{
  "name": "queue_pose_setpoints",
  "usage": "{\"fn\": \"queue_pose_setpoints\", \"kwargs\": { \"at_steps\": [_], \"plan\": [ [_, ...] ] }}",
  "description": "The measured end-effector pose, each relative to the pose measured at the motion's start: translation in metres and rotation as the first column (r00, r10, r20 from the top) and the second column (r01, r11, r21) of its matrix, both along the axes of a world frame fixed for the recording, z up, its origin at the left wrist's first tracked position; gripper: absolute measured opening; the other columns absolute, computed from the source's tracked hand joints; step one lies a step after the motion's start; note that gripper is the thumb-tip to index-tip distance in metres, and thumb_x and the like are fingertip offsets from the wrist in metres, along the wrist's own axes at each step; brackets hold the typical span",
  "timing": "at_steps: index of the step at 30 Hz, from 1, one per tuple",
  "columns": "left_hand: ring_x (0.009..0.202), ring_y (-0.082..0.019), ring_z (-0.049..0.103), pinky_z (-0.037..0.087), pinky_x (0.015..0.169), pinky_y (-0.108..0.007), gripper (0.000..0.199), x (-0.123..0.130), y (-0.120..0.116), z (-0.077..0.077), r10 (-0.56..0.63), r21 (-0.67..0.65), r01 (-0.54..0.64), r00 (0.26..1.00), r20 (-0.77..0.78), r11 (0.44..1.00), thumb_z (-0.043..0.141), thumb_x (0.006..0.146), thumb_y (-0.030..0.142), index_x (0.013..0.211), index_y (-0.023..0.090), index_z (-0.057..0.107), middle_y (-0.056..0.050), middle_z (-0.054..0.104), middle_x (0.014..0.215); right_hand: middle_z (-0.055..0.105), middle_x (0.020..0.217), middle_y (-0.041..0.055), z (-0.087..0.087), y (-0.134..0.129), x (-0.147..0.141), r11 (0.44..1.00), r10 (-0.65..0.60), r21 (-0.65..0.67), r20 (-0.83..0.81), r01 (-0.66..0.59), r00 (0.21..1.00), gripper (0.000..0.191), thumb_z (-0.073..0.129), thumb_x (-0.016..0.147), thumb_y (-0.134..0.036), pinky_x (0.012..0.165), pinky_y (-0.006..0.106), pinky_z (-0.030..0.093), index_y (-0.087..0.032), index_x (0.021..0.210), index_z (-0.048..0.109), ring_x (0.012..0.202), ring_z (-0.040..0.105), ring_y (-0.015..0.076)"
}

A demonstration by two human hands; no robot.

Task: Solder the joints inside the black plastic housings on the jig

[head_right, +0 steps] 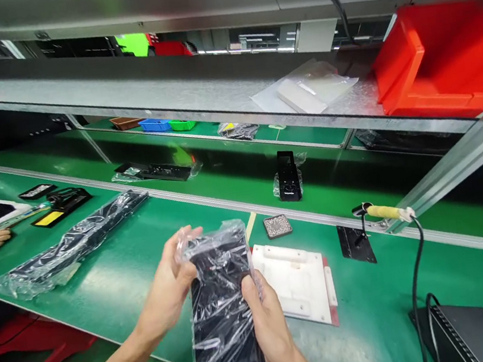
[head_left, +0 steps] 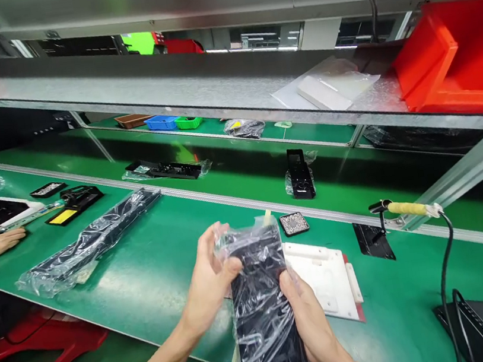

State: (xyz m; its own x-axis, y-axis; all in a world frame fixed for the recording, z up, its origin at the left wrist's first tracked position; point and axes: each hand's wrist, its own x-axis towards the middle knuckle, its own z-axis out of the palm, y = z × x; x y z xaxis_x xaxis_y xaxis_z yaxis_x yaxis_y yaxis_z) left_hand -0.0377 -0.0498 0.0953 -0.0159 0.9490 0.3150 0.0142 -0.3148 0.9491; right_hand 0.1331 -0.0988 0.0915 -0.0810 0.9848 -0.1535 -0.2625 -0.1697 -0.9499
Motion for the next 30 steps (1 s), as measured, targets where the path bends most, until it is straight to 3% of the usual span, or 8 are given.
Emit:
{"fn": "queue_pose_setpoints", "kwargs": {
  "at_steps": [4, 9, 11, 14, 17, 21, 26, 30],
  "plan": [
    [0.109, -0.032, 0.070, 0.058, 0.098, -0.050, 0.060, 0.021, -0.022, -0.002, -0.138, -0.363, 0.194, 0.975, 0.175, 0.911, 0.078, 0.080, 0.046, 0.130, 0.017, 0.062, -0.016, 0.072, 0.120, 0.059, 0.145, 0.0055, 0.014, 0.018, -0.006, 0.994, -0.086, 0.082, 0.094, 0.078, 0.992, 0.053, 0.045, 0.097, -0.057, 0.120, 0.041, 0.035, -0.024, 0.139, 0.055, 0.137, 0.050, 0.0219],
    [0.093, -0.030, 0.075, 0.064, 0.086, -0.043, 0.052, 0.019, -0.002, 0.018, 0.233, -0.475, -0.020, 0.890, 0.393, 0.880, 0.088, 0.069, 0.041, 0.109, 0.013, 0.072, -0.011, 0.078, 0.102, 0.058, 0.141, 0.0078, 0.039, 0.027, 0.019, 0.863, -0.337, 0.456, 0.200, 0.217, 0.920, 0.045, 0.037, 0.101, -0.050, 0.116, 0.043, 0.039, -0.025, 0.137, 0.052, 0.132, 0.052, 0.0213],
    [0.094, -0.028, 0.075, 0.063, 0.089, -0.041, 0.049, 0.006, 0.014, 0.023, 0.343, -0.412, -0.158, 0.838, 0.425, 0.897, 0.088, 0.069, 0.039, 0.109, 0.015, 0.073, -0.009, 0.077, 0.106, 0.060, 0.136, 0.0094, 0.039, 0.015, 0.040, 0.847, -0.393, 0.462, 0.212, 0.262, 0.895, 0.039, 0.042, 0.101, -0.044, 0.094, 0.039, 0.053, -0.025, 0.133, 0.054, 0.113, 0.063, 0.0211],
    [0.105, -0.026, 0.072, 0.060, 0.098, -0.038, 0.047, -0.014, 0.033, 0.023, 0.460, -0.343, -0.328, 0.766, 0.449, 0.881, 0.084, 0.074, 0.038, 0.115, 0.017, 0.072, -0.008, 0.074, 0.120, 0.069, 0.092, 0.0037, 0.021, -0.012, 0.068, 0.823, -0.524, 0.466, 0.397, 0.326, 0.754, 0.025, 0.047, 0.100, -0.037, 0.072, 0.030, 0.050, -0.023, 0.110, 0.065, 0.077, 0.061, 0.0156],
    [0.113, -0.025, 0.070, 0.059, 0.102, -0.038, 0.048, -0.022, 0.042, 0.015, 0.509, -0.344, -0.381, 0.720, 0.472, 0.858, 0.082, 0.078, 0.039, 0.121, 0.020, 0.070, -0.007, 0.069, 0.130, 0.066, 0.084, 0.0037, -0.009, -0.037, 0.077, 0.835, -0.496, 0.519, 0.566, 0.183, 0.658, 0.021, 0.049, 0.099, -0.032, 0.070, 0.030, 0.048, -0.022, 0.092, 0.066, 0.076, 0.062, 0.0168],
    [0.119, -0.027, 0.067, 0.060, 0.099, -0.038, 0.044, -0.014, 0.041, 0.005, 0.562, -0.404, -0.399, 0.672, 0.481, 0.823, 0.081, 0.080, 0.039, 0.119, 0.022, 0.071, -0.006, 0.069, 0.131, 0.064, 0.082, 0.0029, -0.038, -0.049, 0.070, 0.848, -0.519, 0.518, 0.771, 0.111, 0.370, 0.027, 0.062, 0.092, -0.038, 0.060, 0.029, 0.046, -0.021, 0.113, 0.061, 0.064, 0.058, 0.0166],
    [0.117, -0.026, 0.068, 0.061, 0.097, -0.035, 0.042, 0.002, 0.035, 0.001, 0.565, -0.464, -0.353, 0.671, 0.479, 0.812, 0.080, 0.080, 0.042, 0.116, 0.021, 0.072, -0.006, 0.070, 0.129, 0.066, 0.107, 0.0134, -0.036, -0.041, 0.065, 0.661, -0.746, 0.750, 0.659, -0.019, 0.098, 0.040, 0.070, 0.086, -0.028, 0.083, 0.040, 0.047, -0.020, 0.124, 0.058, 0.099, 0.060, 0.0279],
    [0.113, -0.026, 0.070, 0.060, 0.098, -0.034, 0.041, 0.010, 0.030, 0.000, 0.553, -0.483, -0.328, 0.698, 0.456, 0.812, 0.079, 0.080, 0.044, 0.114, 0.022, 0.073, -0.005, 0.072, 0.124, 0.068, 0.102, 0.0070, -0.027, -0.030, 0.060, 0.715, -0.688, 0.653, 0.721, -0.250, -0.084, 0.018, 0.070, 0.087, -0.022, 0.082, 0.039, 0.038, -0.028, 0.104, 0.070, 0.094, 0.056, 0.0249]
  ]
}}
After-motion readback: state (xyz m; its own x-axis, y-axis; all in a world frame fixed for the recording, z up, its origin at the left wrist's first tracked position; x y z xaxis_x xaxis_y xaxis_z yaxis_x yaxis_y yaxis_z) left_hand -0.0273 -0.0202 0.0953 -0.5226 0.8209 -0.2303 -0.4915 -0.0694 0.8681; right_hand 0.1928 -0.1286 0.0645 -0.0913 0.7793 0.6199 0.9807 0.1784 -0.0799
